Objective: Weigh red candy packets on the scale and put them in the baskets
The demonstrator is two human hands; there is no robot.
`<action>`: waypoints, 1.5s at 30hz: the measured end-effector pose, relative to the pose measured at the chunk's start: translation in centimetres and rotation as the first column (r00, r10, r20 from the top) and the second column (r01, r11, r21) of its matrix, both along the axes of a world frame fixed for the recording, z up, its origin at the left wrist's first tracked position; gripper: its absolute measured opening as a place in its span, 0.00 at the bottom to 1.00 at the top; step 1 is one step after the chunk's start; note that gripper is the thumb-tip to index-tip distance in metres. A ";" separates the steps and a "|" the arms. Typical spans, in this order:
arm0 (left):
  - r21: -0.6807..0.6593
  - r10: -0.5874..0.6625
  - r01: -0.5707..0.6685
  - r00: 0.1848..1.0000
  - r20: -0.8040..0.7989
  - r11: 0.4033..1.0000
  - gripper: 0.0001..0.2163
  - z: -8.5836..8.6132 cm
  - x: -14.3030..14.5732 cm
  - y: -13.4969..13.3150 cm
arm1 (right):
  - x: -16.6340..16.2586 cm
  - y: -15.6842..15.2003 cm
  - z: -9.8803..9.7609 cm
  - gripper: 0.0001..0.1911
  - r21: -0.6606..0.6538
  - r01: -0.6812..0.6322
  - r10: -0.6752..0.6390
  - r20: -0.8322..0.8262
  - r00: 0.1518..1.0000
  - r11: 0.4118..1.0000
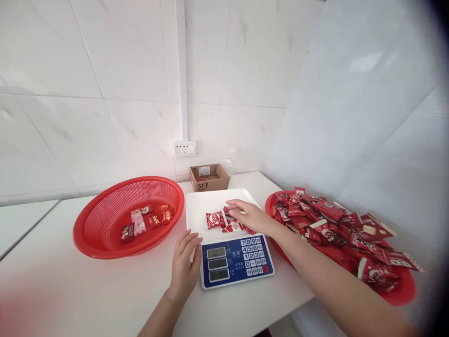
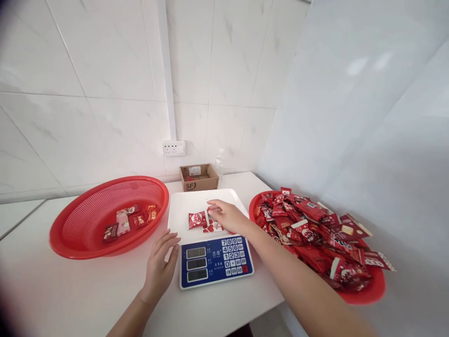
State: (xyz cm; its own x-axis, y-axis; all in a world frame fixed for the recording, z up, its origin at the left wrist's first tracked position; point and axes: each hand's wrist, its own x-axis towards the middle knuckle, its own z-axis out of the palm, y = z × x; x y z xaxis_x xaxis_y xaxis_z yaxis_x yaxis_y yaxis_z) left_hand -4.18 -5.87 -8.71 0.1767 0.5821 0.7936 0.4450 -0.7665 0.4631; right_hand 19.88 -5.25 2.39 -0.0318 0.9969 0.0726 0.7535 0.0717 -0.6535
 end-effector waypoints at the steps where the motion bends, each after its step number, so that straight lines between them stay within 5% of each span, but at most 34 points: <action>1: 0.003 0.003 -0.003 1.000 -0.001 1.000 0.08 0.0 0.0 0.0 | -0.2 0.0 -0.3 0.21 -0.003 -0.027 0.027 -0.039 0.999 1.000; 6: 0.003 0.010 -0.010 1.000 0.008 1.000 0.07 0.0 0.0 0.0 | 1.4 -1.2 -1.2 0.22 0.003 0.041 -0.041 0.004 0.999 0.999; 12: -0.004 0.000 0.000 1.000 0.006 1.000 0.08 -0.2 0.0 0.1 | 6.8 -4.7 -0.3 0.19 0.043 0.235 -0.238 0.285 0.929 0.971; 17: 0.009 -0.009 0.009 1.000 -0.004 1.000 0.07 -0.5 0.0 0.4 | 11.2 -7.6 -1.3 0.24 -0.134 0.303 -0.222 0.421 0.879 0.943; 23: 0.027 -0.001 0.002 1.000 -0.030 1.000 0.07 -0.9 0.0 0.6 | 12.8 -8.2 -4.0 0.21 -0.142 0.360 -0.275 0.415 0.867 0.922; 29: 0.032 0.002 -0.002 1.000 -0.020 0.999 0.08 -0.9 -0.1 0.7 | 13.8 -7.9 -2.5 0.15 -0.004 0.463 -0.434 0.343 0.833 0.886; 34: 0.023 -0.004 0.004 1.000 -0.012 1.000 0.07 -0.7 0.0 0.5 | 12.8 -7.1 -1.0 0.14 0.129 0.500 -0.516 0.236 0.823 0.856; 45: 0.010 -0.004 0.004 1.000 0.005 1.000 0.07 -0.2 0.1 0.2 | 6.0 -1.5 -0.7 0.12 0.293 0.432 -0.476 0.099 0.874 0.853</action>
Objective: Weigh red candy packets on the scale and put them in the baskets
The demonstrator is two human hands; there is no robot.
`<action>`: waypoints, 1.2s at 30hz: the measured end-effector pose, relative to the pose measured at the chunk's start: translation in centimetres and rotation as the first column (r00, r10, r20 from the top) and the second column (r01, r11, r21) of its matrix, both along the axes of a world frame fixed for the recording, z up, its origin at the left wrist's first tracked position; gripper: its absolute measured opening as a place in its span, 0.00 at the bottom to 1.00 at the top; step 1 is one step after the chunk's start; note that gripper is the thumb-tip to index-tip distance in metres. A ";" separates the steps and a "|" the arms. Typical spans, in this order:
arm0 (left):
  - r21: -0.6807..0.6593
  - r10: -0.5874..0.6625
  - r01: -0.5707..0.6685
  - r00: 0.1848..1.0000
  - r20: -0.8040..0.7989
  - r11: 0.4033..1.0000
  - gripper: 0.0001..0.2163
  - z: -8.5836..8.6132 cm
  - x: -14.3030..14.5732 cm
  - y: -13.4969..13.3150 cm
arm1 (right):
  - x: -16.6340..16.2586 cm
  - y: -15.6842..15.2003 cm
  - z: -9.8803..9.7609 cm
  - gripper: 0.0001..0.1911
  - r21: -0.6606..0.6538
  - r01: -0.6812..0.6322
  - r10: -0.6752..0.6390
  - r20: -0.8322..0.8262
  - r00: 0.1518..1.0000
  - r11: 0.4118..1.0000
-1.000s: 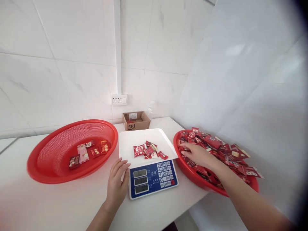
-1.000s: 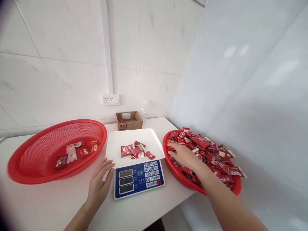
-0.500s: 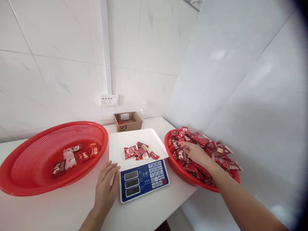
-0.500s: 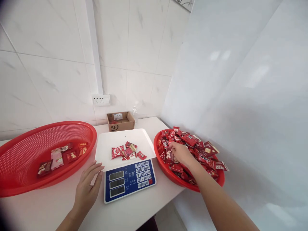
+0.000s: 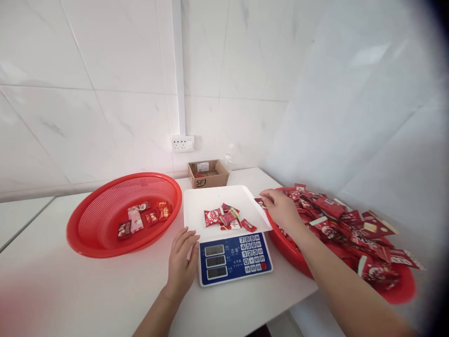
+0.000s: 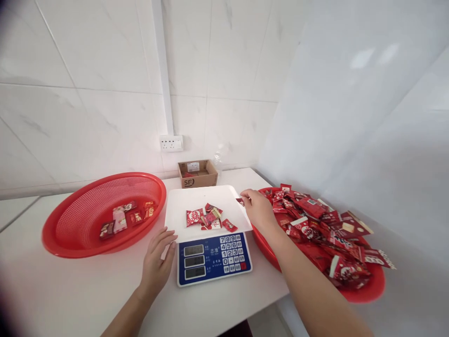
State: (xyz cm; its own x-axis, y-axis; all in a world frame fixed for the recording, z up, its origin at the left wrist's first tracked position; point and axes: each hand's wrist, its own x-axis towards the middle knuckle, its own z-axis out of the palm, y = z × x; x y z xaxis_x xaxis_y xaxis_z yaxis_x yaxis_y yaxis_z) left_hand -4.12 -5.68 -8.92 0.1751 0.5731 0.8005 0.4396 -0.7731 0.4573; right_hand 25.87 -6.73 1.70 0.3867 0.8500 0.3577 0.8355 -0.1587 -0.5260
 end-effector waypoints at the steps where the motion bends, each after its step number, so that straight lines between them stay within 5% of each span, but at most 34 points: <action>1: -0.004 -0.005 0.005 1.000 0.000 1.000 0.08 0.0 0.0 0.0 | -0.4 0.2 0.0 0.13 0.009 -0.002 0.001 0.007 1.000 1.000; 9: -0.012 -0.009 0.009 1.000 -0.022 1.000 0.08 0.0 0.1 -0.2 | -3.7 0.3 -2.5 0.12 -0.074 -0.168 0.164 -0.059 0.985 0.983; 13: -0.005 -0.006 0.006 1.000 -0.026 1.000 0.08 -0.1 0.1 -0.1 | -4.3 0.1 -4.0 0.22 -0.025 -0.228 0.226 -0.058 0.972 0.973; 18: -0.008 -0.004 0.003 1.000 -0.020 1.000 0.08 -0.2 0.1 -0.1 | -6.0 0.5 -5.7 0.36 -0.216 -0.303 0.291 -0.084 0.953 0.928; 26: -0.005 -0.008 0.008 0.999 -0.031 1.000 0.08 -0.2 0.1 -0.1 | -8.0 2.7 -4.0 0.40 -0.375 -0.349 0.380 0.010 0.925 0.859; 36: -0.005 -0.012 0.011 1.000 -0.022 1.000 0.09 0.0 0.2 -0.2 | -8.4 3.2 -4.0 0.31 -0.420 -0.451 0.526 0.075 0.847 0.787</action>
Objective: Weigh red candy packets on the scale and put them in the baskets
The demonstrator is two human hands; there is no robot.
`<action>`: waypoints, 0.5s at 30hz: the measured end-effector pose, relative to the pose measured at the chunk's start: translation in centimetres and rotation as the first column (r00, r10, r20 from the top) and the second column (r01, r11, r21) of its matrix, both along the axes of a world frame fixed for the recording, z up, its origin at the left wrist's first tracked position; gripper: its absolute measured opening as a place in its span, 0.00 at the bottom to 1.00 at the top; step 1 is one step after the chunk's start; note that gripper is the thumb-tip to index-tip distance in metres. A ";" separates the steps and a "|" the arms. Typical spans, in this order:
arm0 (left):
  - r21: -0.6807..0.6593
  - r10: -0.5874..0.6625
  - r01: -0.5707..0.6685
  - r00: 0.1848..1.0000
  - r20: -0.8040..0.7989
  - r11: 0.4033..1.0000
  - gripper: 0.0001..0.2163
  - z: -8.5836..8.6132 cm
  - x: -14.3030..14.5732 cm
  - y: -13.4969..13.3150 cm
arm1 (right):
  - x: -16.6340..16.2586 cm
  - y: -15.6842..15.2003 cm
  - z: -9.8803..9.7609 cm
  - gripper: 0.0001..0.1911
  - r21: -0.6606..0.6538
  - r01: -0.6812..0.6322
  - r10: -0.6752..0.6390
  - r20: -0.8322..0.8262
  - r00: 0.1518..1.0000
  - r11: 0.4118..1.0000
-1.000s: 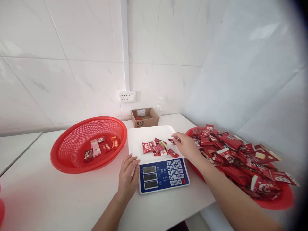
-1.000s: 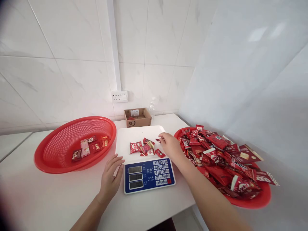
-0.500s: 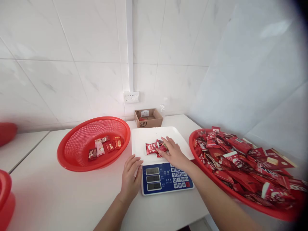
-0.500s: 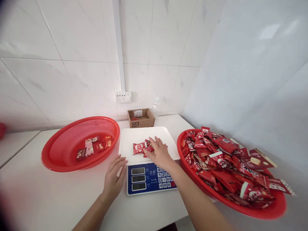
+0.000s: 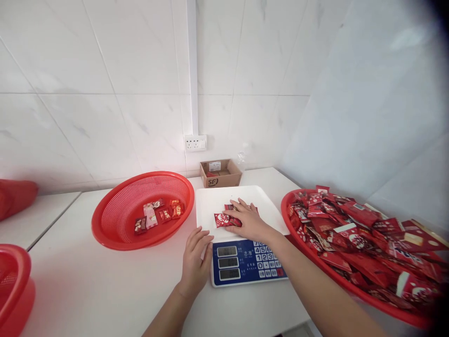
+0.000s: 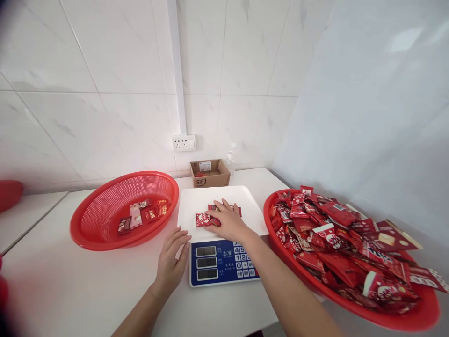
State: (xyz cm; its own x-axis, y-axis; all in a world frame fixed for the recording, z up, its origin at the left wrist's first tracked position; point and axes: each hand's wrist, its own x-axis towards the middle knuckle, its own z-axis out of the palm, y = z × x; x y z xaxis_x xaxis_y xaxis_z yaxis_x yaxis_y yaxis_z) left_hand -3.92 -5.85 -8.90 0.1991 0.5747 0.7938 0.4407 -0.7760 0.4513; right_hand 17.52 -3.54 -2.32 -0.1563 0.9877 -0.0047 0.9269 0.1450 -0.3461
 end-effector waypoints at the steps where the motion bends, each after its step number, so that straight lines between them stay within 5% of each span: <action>1: -0.001 0.001 -0.001 1.000 -0.004 1.000 0.09 0.0 0.0 0.0 | 0.2 0.0 0.0 0.32 0.001 -0.007 0.007 -0.003 1.000 1.000; 9: -0.014 0.002 -0.002 1.000 -0.009 1.000 0.08 -0.2 0.0 0.0 | 1.8 -3.2 -0.2 0.32 0.125 0.087 -0.084 -0.031 0.996 0.988; 15: -0.018 -0.003 0.003 1.000 -0.026 1.000 0.08 -0.3 0.0 -0.1 | 7.1 -10.0 -2.7 0.28 0.389 0.242 -0.277 0.037 0.960 0.889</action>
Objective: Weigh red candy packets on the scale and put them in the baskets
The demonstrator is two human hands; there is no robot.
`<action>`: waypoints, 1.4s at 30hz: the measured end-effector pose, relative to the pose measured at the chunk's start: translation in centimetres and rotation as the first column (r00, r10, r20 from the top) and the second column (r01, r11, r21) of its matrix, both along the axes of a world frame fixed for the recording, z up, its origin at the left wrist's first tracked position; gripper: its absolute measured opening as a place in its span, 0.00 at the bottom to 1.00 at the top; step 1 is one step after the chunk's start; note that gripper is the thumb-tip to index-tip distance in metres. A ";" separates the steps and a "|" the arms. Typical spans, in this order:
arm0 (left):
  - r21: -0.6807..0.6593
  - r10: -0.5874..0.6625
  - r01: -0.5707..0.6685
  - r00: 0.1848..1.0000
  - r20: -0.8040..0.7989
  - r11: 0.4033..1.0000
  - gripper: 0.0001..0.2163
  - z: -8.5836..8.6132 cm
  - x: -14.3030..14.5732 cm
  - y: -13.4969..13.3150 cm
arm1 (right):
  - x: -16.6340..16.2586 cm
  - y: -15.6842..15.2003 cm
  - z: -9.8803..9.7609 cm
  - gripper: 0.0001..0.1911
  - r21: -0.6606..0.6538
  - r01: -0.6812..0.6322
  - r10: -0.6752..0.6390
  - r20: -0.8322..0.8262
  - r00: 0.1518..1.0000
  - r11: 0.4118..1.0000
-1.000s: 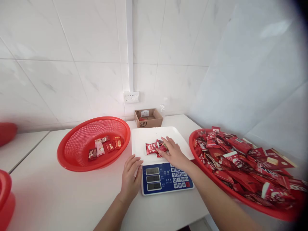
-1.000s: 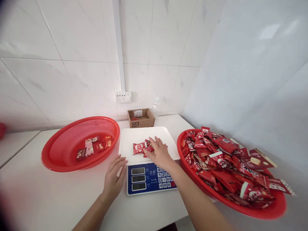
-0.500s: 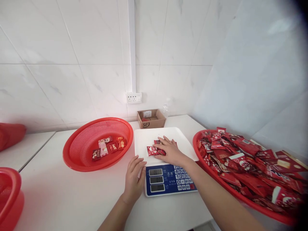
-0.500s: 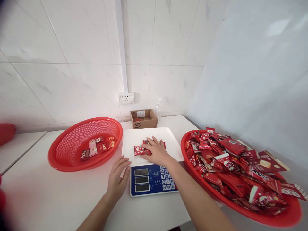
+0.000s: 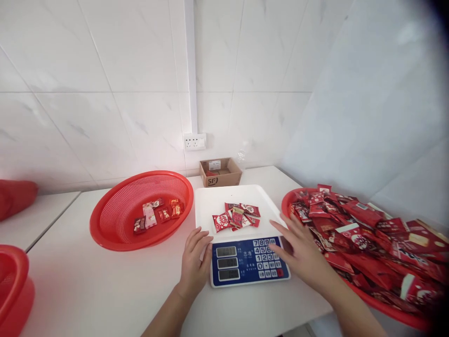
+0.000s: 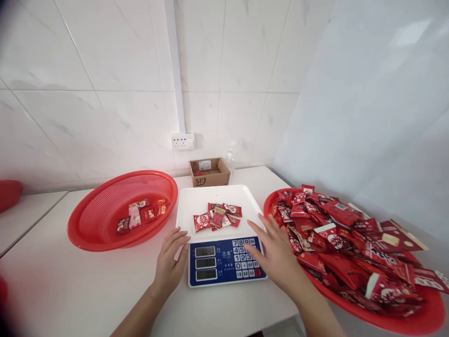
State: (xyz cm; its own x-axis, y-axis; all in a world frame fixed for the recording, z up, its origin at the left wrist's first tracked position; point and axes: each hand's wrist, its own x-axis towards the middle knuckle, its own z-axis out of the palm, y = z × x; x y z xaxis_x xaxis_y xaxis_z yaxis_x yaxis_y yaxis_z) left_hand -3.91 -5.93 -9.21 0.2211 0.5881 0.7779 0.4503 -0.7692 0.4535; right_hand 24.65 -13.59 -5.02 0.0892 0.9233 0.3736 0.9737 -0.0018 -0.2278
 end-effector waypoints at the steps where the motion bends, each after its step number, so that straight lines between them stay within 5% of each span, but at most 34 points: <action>1: 0.002 0.001 -0.001 1.000 -0.003 1.000 0.08 0.0 0.0 0.0 | 1.2 -1.3 -0.6 0.27 0.028 0.039 -0.039 0.018 0.999 0.999; 7: 0.035 0.032 -0.031 0.999 -0.020 0.999 0.08 0.2 0.1 -0.1 | 5.1 -5.8 -2.5 0.27 0.088 0.119 -0.124 0.048 0.991 0.989; 20: 0.046 0.015 -0.001 0.951 -0.309 0.999 0.09 3.6 2.6 -1.9 | 2.2 -6.2 -1.4 0.26 0.200 -0.009 -0.045 0.264 0.963 0.980; 30: -0.016 -0.078 0.088 0.761 -0.644 0.996 0.19 6.6 10.9 -0.9 | 2.6 -6.6 -1.8 0.25 0.217 -0.032 -0.025 0.256 0.966 0.976; 34: -0.035 -0.214 0.248 0.746 -0.630 0.968 0.14 7.9 15.4 -1.1 | 2.5 -6.9 -1.3 0.23 0.173 -0.011 -0.028 0.220 0.975 0.985; 37: -0.156 -0.399 0.406 0.631 -0.666 0.901 0.11 8.7 19.3 -0.9 | 2.4 -7.1 -0.8 0.22 0.145 -0.003 -0.030 0.221 0.975 0.989; 40: -0.245 -0.463 0.433 0.524 -0.714 0.867 0.07 8.7 22.9 -0.2 | 2.3 -7.3 -0.5 0.20 0.121 0.018 -0.047 0.243 0.969 0.992; 42: -0.238 -0.439 0.399 0.552 -0.709 0.886 0.02 8.2 24.9 0.3 | 2.3 -7.3 -0.4 0.19 0.119 0.017 -0.048 0.260 0.964 0.993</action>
